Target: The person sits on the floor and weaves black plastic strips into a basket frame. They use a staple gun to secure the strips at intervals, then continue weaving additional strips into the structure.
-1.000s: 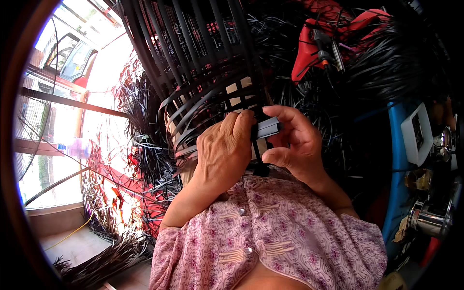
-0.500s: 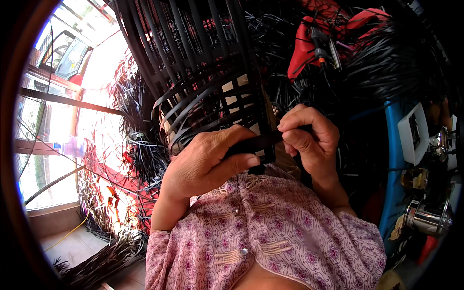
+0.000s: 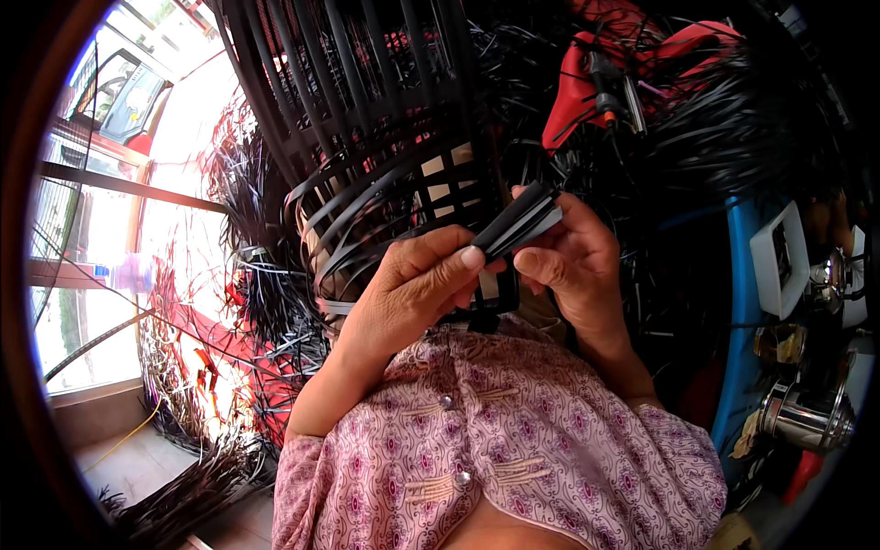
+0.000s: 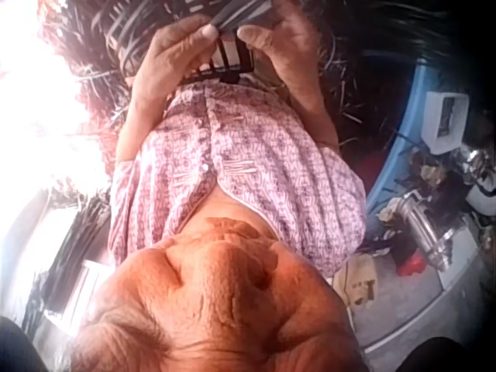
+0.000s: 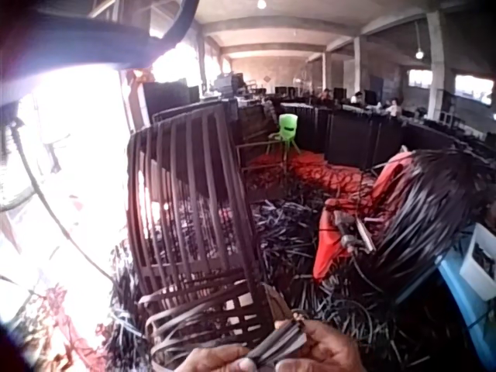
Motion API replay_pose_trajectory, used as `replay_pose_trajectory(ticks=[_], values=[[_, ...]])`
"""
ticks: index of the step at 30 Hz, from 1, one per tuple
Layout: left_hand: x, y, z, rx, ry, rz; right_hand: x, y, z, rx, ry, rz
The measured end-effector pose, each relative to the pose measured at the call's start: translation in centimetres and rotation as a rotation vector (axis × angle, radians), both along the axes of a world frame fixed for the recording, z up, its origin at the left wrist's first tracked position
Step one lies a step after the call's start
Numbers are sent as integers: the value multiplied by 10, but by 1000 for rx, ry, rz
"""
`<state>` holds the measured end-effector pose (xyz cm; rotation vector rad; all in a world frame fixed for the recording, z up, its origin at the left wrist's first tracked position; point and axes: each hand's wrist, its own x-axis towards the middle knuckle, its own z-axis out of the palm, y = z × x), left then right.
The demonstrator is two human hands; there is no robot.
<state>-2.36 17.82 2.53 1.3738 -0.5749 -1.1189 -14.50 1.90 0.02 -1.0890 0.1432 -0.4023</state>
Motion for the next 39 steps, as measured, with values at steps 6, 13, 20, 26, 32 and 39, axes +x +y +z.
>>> replay_pose_trajectory(ticks=[6, 13, 20, 26, 32, 39], values=[[13, -2, -9, -117, 351, 84, 0, 14, -7, -169, -15, -359], [11, -6, -13, -182, 477, 168, 2, 30, 4, -937, -129, -343], [-1, -11, -1, -219, 455, 248, 13, 44, 13, -1329, -84, -407], [-3, -12, -10, -269, 445, 197, 10, 47, 11, -1432, 33, -389], [-2, -9, -18, -282, 376, 212, 6, 41, 9, -1173, -65, -268], [-2, -1, -15, -223, 48, 250, -10, 30, 13, -298, -20, -189]])
